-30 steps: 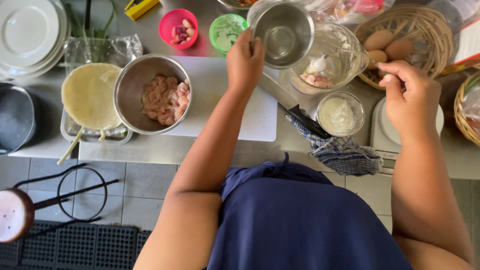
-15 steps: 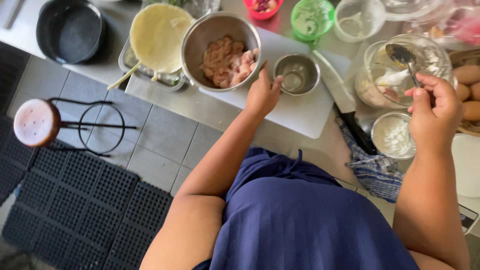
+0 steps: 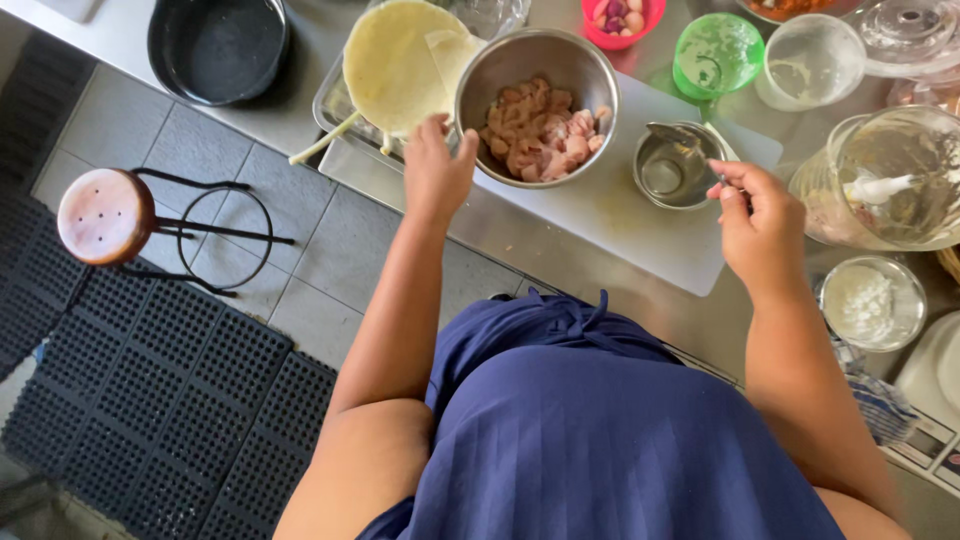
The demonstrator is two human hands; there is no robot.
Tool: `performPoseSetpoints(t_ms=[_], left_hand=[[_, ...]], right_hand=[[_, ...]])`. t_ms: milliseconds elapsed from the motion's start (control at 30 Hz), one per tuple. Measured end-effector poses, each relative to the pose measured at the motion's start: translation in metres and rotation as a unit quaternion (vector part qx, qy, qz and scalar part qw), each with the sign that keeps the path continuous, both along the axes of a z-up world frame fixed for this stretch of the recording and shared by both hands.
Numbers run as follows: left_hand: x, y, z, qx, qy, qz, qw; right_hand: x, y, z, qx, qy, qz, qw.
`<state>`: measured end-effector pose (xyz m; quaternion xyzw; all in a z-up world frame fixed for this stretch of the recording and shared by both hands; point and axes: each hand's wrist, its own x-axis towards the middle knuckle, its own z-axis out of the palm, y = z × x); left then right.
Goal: The person transfers pieces of chicken into a blender, adds seasonings and liquids using a spoon, and then chops shallots and garlic on a cutting board using a knife.
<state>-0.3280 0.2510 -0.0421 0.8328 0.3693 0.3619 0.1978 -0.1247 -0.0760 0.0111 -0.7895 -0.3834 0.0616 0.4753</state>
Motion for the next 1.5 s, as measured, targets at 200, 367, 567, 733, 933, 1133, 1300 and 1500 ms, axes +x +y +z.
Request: performPoseSetpoints(t_ms=[200,367,567,733,933,1133,1300,1500], left_hand=[[0.038,0.024,-0.068,-0.329,-0.184,-0.037,0.925],[0.069,0.037,-0.099,-0.554,-0.392,-0.032,0.734],[0.079,0.033,-0.075,-0.568,-0.46,-0.042,0.682],[0.085,0.034,-0.015,-0.532,-0.493,-0.107,0.68],[0.139,0.011,0.027,-0.544,-0.509,-0.194,0.638],[0.222,-0.051,0.044,-0.527,-0.496,-0.271,0.634],[0.277,-0.106,0.06,-0.504,-0.475,-0.333,0.64],[0.332,-0.166,0.085,-0.5,-0.417,-0.398,0.646]], right_hand=[[-0.018,0.037,-0.004,-0.032,0.043,-0.027,0.998],[-0.027,0.051,-0.012,-0.019,0.056,-0.041,0.997],[-0.032,0.041,-0.022,-0.025,0.068,-0.081,0.994],[-0.027,0.017,-0.013,0.005,0.066,-0.103,0.992],[-0.015,-0.032,0.013,0.084,0.056,-0.131,0.986],[0.012,-0.083,0.036,0.112,0.027,-0.166,0.979],[0.029,-0.106,0.052,0.03,-0.081,-0.204,0.975],[0.078,-0.126,0.073,-0.112,-0.278,-0.237,0.924]])
